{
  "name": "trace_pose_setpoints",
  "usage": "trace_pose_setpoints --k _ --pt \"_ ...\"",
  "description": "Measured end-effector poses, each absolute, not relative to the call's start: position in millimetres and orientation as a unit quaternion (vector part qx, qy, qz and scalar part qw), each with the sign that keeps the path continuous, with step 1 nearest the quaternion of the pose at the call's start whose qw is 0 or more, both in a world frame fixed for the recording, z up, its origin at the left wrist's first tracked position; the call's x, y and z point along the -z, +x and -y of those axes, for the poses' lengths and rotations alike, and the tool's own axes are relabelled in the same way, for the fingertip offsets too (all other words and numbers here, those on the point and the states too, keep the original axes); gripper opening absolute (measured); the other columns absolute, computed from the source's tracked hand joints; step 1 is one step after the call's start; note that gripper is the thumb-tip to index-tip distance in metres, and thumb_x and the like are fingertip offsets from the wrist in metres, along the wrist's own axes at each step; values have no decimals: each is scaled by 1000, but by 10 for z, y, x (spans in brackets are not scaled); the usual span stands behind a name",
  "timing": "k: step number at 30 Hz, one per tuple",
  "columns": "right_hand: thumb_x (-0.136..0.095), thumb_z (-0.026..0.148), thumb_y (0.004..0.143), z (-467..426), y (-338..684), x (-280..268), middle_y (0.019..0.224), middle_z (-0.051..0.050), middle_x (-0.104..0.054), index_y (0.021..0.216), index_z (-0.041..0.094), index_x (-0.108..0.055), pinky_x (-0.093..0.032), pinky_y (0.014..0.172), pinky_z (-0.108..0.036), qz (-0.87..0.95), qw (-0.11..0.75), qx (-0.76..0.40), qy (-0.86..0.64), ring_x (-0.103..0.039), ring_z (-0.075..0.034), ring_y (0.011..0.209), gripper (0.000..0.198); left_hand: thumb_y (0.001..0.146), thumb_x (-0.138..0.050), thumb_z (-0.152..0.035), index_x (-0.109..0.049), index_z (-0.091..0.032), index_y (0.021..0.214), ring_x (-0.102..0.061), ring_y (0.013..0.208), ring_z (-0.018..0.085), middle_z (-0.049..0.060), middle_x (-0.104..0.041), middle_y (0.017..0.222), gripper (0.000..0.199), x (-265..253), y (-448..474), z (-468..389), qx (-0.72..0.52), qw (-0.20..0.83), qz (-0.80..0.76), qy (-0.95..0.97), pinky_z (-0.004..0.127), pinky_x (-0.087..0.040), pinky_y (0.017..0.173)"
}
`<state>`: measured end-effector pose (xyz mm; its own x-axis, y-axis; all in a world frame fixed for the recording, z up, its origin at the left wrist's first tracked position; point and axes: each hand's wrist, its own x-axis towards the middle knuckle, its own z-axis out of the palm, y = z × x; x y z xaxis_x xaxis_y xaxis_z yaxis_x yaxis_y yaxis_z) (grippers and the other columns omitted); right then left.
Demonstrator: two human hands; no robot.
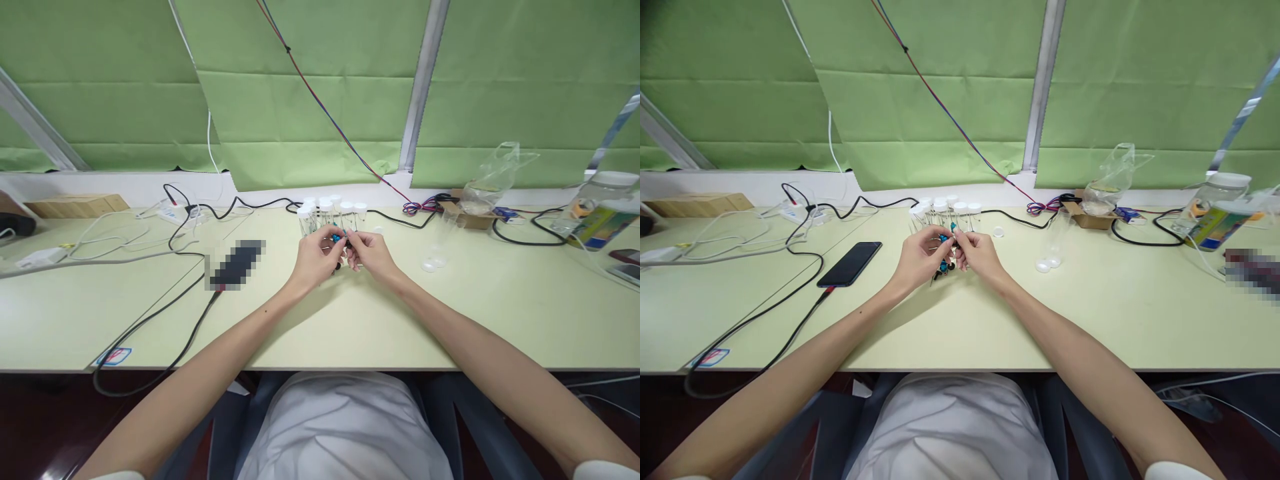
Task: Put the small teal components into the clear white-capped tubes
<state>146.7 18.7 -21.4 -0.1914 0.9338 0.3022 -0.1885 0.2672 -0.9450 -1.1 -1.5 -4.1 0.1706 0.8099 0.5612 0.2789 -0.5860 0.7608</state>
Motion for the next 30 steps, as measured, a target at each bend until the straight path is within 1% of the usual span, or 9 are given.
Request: trace_pose_setpoints --k 5,9,12,16,23,26,30 --pt "-74 71 67 -184 1462 216 50 0 -58 63 17 -59 -42 36 -22 572 549 -517 -322 -54 -10 39 57 87 -63 -33 -63 -18 91 -65 58 15 1 -64 71 16 65 -17 -5 -530 243 -379 719 25 -54 53" --pt "-78 71 62 -196 1457 230 55 0 -62 68 16 -61 -44 38 -22 564 550 -529 -315 -57 -10 41 57 86 -64 -34 -63 -17 90 -65 58 14 2 -65 75 17 65 -14 -10 -539 241 -380 712 24 -55 52" --pt "-78 69 63 -193 1454 229 58 0 -63 72 16 -62 -45 38 -21 558 554 -533 -311 -58 -10 43 57 85 -66 -35 -63 -17 90 -63 57 13 2 -65 75 19 60 -12 -9 -544 251 -381 704 24 -54 51" --pt "-79 68 63 -171 1449 212 56 1 -63 77 18 -59 -44 37 -21 549 558 -538 -314 -59 -11 42 56 84 -67 -36 -63 -18 89 -61 54 12 1 -64 74 19 57 -9 -6 -548 257 -382 699 24 -52 50" --pt "-77 69 66 -146 1450 186 53 2 -62 74 18 -55 -41 35 -20 540 552 -548 -321 -56 -10 39 56 85 -67 -35 -63 -18 90 -61 56 12 0 -62 71 18 67 0 -6 -551 268 -360 704 24 -53 53" --pt "-77 71 65 -148 1448 195 52 2 -60 73 18 -55 -38 32 -19 536 550 -553 -322 -54 -10 37 58 85 -67 -34 -63 -18 90 -63 60 12 1 -63 76 17 64 2 -3 -549 265 -352 710 23 -54 55" --pt "-74 73 67 -159 1439 216 48 4 -55 69 18 -54 -32 30 -20 534 551 -553 -324 -48 -8 32 58 86 -66 -33 -63 -18 90 -64 63 13 2 -64 78 16 48 7 11 -547 268 -348 713 24 -55 57"
